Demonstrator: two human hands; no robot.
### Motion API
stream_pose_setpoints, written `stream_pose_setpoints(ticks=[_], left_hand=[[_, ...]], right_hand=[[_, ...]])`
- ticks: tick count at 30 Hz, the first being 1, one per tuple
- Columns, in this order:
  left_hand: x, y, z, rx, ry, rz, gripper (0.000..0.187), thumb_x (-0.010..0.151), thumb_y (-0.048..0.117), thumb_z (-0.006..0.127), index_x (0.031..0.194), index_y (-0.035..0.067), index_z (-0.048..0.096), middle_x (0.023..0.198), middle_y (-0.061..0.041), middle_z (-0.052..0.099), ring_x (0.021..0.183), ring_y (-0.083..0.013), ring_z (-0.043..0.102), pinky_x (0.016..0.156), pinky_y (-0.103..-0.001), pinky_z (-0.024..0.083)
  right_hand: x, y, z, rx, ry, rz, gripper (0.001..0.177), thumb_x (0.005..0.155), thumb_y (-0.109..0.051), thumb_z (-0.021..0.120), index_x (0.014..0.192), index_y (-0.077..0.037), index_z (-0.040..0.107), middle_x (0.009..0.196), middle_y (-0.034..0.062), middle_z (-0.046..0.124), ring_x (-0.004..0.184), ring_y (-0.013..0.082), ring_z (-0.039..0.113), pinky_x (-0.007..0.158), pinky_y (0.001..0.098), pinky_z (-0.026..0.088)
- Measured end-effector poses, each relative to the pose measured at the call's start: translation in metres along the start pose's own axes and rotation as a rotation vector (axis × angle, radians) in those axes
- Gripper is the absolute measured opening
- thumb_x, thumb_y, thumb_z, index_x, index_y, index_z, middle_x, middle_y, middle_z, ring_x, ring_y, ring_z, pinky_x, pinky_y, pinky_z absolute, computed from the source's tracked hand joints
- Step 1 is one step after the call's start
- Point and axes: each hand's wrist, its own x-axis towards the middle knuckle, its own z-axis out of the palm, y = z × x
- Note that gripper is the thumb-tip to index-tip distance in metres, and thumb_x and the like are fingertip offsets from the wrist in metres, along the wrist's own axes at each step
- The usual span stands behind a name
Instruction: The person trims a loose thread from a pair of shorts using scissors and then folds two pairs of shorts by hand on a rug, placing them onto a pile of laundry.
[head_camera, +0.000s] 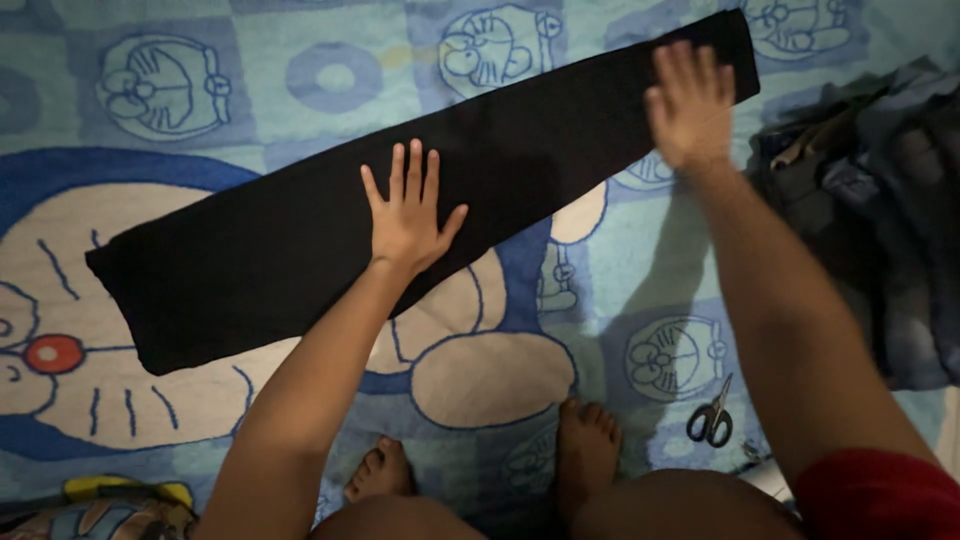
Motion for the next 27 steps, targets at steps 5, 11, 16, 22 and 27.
stream_pose_setpoints(ticks=[5, 11, 16, 22, 27], left_hand=[[-0.001, 0.000, 0.000, -0.024, -0.004, 0.006, 0.087, 0.103, 0.063, 0.041, 0.165, 0.005, 0.021, 0.172, -0.020, 0.011, 0.158, -0.0377, 0.006, 0.118, -0.074, 0.003], [-0.001, 0.000, 0.000, -0.033, -0.019, 0.002, 0.088, 0.103, 0.063, 0.041, 0.165, 0.004, 0.018, 0.171, -0.019, 0.010, 0.158, -0.0381, 0.005, 0.117, -0.075, 0.001], [-0.001, -0.001, 0.002, -0.026, -0.053, -0.006, 0.088, 0.102, 0.063, 0.040, 0.164, 0.003, 0.020, 0.170, -0.020, 0.008, 0.158, -0.0366, 0.000, 0.117, -0.074, 0.000], [-0.004, -0.022, 0.014, -0.593, 0.138, -0.172, 0.069, 0.107, 0.063, 0.035, 0.152, 0.014, 0.047, 0.166, -0.011, 0.046, 0.159, -0.0303, 0.038, 0.133, -0.053, 0.030], [-0.014, -0.038, -0.026, -1.762, -0.008, -0.506, 0.077, 0.099, 0.065, 0.047, 0.140, 0.001, 0.058, 0.140, -0.023, 0.065, 0.131, -0.0411, 0.061, 0.112, -0.058, 0.045]], right_hand=[[0.008, 0.047, 0.000, 0.045, -0.012, 0.251, 0.067, 0.112, -0.053, 0.025, 0.168, -0.020, 0.012, 0.175, 0.0083, 0.008, 0.161, 0.0323, 0.004, 0.128, 0.0543, -0.002], [0.005, 0.067, -0.002, 0.539, 0.278, 0.621, 0.072, 0.110, -0.051, 0.065, 0.158, -0.004, 0.039, 0.159, 0.0217, 0.045, 0.150, 0.0345, 0.042, 0.126, 0.0500, 0.034], [-0.003, 0.064, -0.021, 1.158, 0.158, 0.796, 0.072, 0.094, -0.033, 0.079, 0.150, -0.002, 0.048, 0.147, 0.0214, 0.056, 0.135, 0.0296, 0.061, 0.109, 0.0412, 0.048], [-0.012, 0.001, -0.029, 0.863, 0.788, -0.210, 0.050, 0.107, 0.000, 0.065, 0.143, 0.009, 0.031, 0.140, 0.0282, 0.037, 0.131, 0.0396, 0.045, 0.108, 0.0467, 0.039], [-0.051, -0.182, -0.026, 0.658, 0.623, -0.353, 0.015, 0.095, -0.006, 0.073, 0.106, -0.004, 0.064, 0.125, 0.0184, 0.066, 0.118, 0.0334, 0.065, 0.102, 0.0436, 0.053]])
